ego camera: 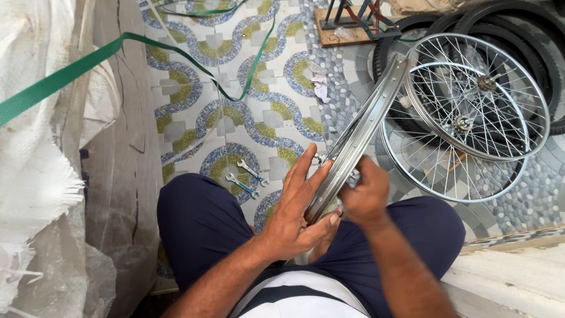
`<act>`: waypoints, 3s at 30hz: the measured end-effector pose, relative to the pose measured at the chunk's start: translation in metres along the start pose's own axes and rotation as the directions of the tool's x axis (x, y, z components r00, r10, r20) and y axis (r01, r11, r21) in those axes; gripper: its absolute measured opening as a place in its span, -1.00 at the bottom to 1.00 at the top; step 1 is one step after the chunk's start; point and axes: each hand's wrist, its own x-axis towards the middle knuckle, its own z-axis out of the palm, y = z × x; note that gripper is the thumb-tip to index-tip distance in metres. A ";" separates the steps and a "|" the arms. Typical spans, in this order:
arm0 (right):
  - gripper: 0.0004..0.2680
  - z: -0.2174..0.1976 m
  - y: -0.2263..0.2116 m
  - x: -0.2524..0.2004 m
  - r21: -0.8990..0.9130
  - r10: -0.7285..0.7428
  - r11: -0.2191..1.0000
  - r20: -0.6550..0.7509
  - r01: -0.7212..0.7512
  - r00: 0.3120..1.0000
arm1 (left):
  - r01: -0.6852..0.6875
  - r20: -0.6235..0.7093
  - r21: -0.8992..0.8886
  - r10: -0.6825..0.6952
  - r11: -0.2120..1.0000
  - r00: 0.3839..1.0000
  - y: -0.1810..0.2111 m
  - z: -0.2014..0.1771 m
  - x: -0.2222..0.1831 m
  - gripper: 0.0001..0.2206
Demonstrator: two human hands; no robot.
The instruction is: The person builds a bicycle wheel by manually inserting and threading spokes into the holes of a metal rim while holding it on their lap.
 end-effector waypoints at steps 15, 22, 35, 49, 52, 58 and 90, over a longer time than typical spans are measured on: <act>-0.68 -0.027 0.014 -0.002 0.608 0.220 0.708 0.294 -0.359 0.930 | -0.004 0.017 -0.053 0.005 0.999 1.000 0.001 0.005 0.001 -0.23; -0.76 -0.014 -0.012 -0.002 -0.312 0.119 0.941 -0.065 -0.133 0.991 | 0.009 0.010 -0.051 -0.009 0.999 1.000 0.005 0.006 -0.001 -0.24; -0.73 -0.027 0.003 -0.006 0.545 0.256 0.783 0.156 -0.299 0.954 | 0.005 0.021 -0.033 -0.004 0.999 1.000 0.005 0.005 0.002 -0.24; -0.86 -0.003 -0.001 -0.008 -0.335 -0.275 0.918 -0.151 0.213 0.949 | 0.016 0.029 -0.039 -0.015 0.999 0.999 0.007 0.007 0.005 -0.24; -0.77 -0.013 0.004 -0.009 0.348 0.092 0.932 0.052 -0.104 0.994 | 0.023 0.011 -0.026 -0.023 0.999 1.000 0.007 0.003 0.008 -0.24; -0.65 -0.033 -0.014 0.008 0.565 0.170 0.741 0.367 -0.364 0.915 | 0.010 0.003 -0.029 -0.010 1.000 1.000 0.007 0.005 0.005 -0.24; -0.78 -0.007 0.023 0.009 0.649 -0.013 0.761 0.020 -0.003 1.000 | 0.055 0.013 -0.072 -0.054 0.996 0.998 0.013 -0.013 0.033 -0.18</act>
